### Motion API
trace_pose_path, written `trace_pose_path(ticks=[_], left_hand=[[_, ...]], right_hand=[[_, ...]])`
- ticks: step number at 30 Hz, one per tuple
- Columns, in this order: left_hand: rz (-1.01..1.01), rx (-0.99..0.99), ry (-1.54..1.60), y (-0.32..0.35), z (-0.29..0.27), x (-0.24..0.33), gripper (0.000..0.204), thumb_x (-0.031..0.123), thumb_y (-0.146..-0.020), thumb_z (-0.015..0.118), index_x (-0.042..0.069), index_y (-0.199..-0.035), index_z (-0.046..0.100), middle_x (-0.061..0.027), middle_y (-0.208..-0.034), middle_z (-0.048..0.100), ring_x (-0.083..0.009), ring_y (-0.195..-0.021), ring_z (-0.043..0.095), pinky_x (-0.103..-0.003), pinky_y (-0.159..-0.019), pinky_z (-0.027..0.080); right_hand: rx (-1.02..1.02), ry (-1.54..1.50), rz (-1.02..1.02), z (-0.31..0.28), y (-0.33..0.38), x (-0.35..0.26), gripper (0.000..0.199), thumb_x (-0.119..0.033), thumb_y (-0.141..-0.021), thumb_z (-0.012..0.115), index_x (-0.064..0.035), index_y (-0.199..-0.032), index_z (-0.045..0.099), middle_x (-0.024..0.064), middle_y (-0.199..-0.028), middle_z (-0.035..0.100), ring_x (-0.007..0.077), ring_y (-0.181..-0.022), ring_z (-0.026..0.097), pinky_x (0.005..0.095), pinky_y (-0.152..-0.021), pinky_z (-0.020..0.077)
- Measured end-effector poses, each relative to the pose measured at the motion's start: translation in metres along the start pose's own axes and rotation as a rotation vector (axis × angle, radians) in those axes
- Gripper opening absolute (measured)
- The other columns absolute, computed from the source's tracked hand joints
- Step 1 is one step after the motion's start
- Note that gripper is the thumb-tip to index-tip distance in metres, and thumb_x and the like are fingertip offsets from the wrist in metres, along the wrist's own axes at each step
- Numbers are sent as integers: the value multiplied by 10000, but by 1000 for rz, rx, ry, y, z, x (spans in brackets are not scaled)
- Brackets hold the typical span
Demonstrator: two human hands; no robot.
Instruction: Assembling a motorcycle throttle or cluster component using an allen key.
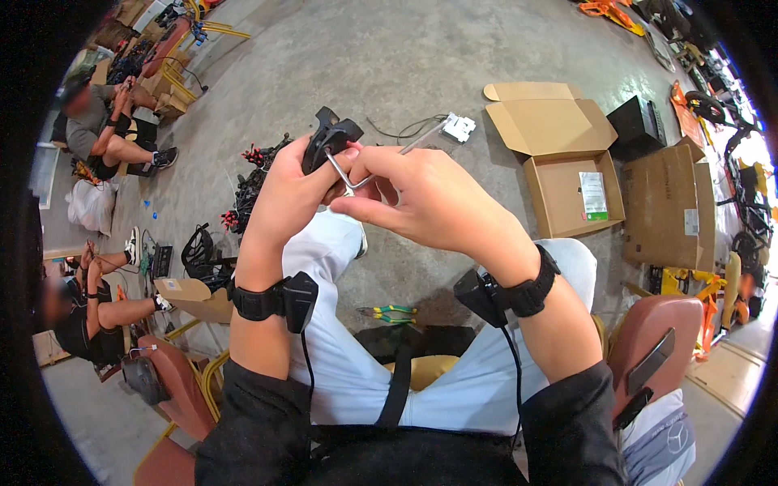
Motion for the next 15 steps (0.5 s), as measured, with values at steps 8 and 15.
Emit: trace_pose_path(ticks=[8,15], left_hand=[[166,35,273,27,5,13,168,128,-877,606,16,-998,571,11,-738,575,-46,-602,500,-209,-529,393],[212,263,438,80,-11,-6,157,82,-879,586,15,-1017,554,15,-735,566,-29,-571,461,-189,-495,346]], right_hand=[[48,-605,226,26,14,13,222,-241,-934,539,-55,-813,550,17,-622,524,95,-521,462,237,-498,375],[-5,-948,308,75,35,-16,344,-316,-984,425,-42,-797,516,-4,-575,427,81,-482,391,219,-450,309]])
Point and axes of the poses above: each hand's wrist, its own y-axis away from the middle knuckle, its own z-axis out of the palm, x = y × z, the point moved 10 cm from there along -y, towards the middle knuckle
